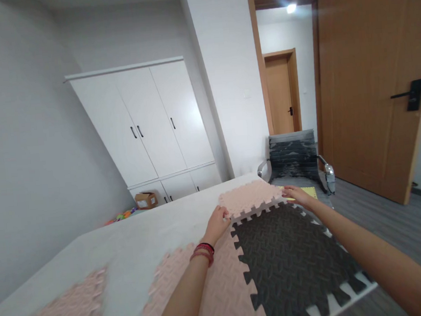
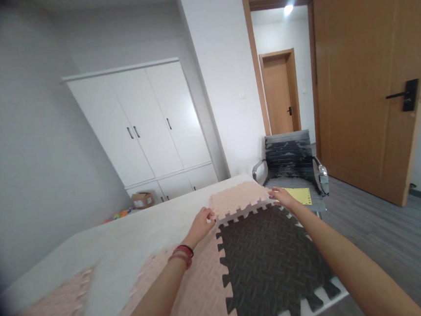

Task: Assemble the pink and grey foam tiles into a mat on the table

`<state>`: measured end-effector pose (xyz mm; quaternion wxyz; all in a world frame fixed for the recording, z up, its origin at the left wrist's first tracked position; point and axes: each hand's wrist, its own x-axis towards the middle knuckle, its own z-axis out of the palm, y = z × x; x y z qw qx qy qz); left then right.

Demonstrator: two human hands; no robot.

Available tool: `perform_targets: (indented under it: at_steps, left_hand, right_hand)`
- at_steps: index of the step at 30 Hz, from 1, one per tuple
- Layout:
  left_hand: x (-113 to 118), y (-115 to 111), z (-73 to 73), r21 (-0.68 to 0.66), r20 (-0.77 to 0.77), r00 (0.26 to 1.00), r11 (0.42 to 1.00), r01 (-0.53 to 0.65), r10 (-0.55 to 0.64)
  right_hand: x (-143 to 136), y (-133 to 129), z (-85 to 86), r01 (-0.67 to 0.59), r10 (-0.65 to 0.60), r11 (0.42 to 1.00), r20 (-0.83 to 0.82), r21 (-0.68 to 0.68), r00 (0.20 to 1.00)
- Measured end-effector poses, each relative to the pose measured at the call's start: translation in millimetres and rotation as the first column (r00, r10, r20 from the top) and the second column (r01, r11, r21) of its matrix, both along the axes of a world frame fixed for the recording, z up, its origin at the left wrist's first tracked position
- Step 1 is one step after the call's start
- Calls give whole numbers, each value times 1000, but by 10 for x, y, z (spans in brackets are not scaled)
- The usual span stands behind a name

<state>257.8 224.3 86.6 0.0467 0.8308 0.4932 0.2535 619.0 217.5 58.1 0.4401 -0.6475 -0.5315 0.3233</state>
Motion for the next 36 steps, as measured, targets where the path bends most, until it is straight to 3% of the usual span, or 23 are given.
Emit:
perform_targets:
  at_steps: [5,10,14,17,21,26,31,36]
  left_hand:
    - [127,126,-311,-58,-161,981,991,-120,109]
    - [130,131,-486,-70,-281,948,982,-178,152]
    - [159,165,-479,-79,-354,919,974,-213,172]
    - [210,141,-433,-61,-386,901,969,-240,199]
    - [322,-16,-382,28,-388,902,981,-192,187]
    - [551,-215,-438,42,-388,922,999,28,-10]
    - [761,-294,-560,73,-353,935,997,-9,34]
    - [862,-344,-564,86,-355,930,994,-64,90]
  right_hand:
    - [4,43,-395,21,-34,999,312,46,949]
    - [-49,9,-580,-29,-18,997,538,78,843]
    - [-75,-14,-600,-31,-7,999,682,43,731]
    - [-85,-10,-599,3,-17,1000,722,20,691]
    - [-89,2,-603,10,-22,1000,731,20,683]
    - [-90,-7,-583,28,-38,999,736,26,676]
    - [-104,-50,-542,33,-55,998,751,44,658]
    - [-116,-68,-531,42,-75,997,755,63,652]
